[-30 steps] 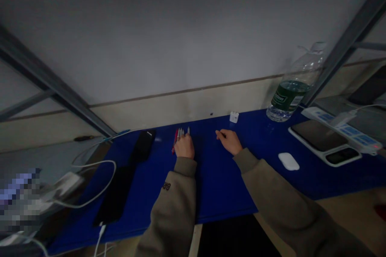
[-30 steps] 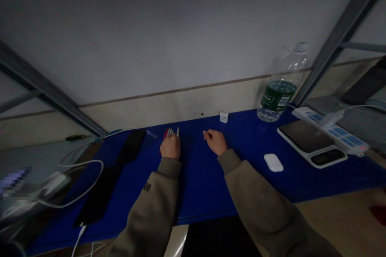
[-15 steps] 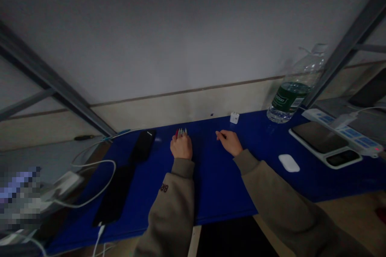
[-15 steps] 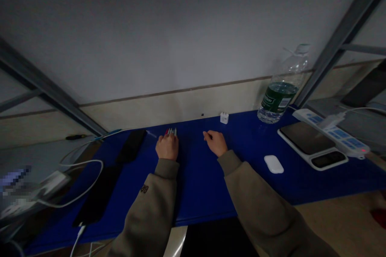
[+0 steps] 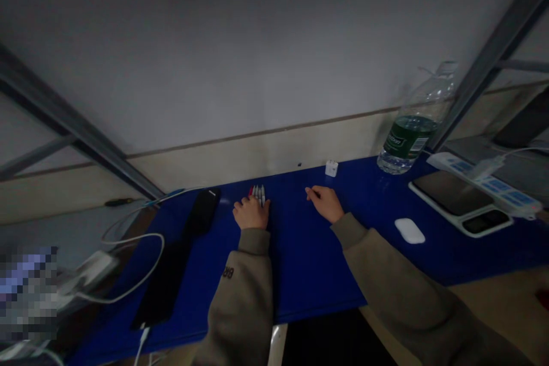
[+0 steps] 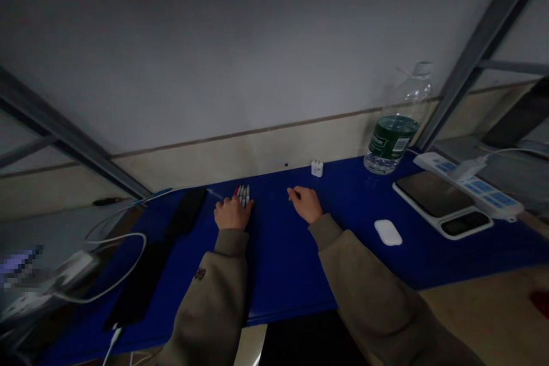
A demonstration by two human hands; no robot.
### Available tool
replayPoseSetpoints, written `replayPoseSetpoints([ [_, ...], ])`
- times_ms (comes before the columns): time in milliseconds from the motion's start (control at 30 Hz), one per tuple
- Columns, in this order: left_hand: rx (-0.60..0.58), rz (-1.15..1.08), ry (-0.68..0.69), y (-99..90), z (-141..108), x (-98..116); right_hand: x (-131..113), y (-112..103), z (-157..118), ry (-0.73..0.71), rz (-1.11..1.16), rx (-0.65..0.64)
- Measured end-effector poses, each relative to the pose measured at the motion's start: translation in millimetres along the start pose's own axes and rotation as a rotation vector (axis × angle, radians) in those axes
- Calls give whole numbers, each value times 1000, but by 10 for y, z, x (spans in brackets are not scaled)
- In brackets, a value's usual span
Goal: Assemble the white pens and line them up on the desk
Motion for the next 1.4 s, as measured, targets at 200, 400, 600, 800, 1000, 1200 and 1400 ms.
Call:
replayPoseSetpoints([
  [200, -3, 16, 12, 28, 22, 1, -14, -1, -2, 15, 2, -5],
  [400, -26, -9, 98, 35, -14, 153, -26, -14, 5, 5, 12, 2],
  [600, -93, -134, 514, 6, -232, 730, 17, -121, 26, 7, 4, 50],
  [800, -178, -220, 850, -69, -529, 1104, 161, -369, 23, 70, 17, 184],
  [1000, -298, -221, 1041, -84, -709, 1220, 229, -401, 23, 80, 15, 204],
  [1200, -228, -226, 1035, -27, -611, 1131, 257, -383, 20, 83, 12, 207],
  [1400, -165, -234, 933, 25, -501, 1031, 257, -321, 24, 93, 19, 174],
])
Point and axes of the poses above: each hand's wrist, its own z-axis towards the middle knuckle, its own y-axis out of the palm, x = y × z, the point moved 10 cm from there along z, towards the middle knuckle, and after that the axes turned 6 degrees about -x, right-handed, at the moved point
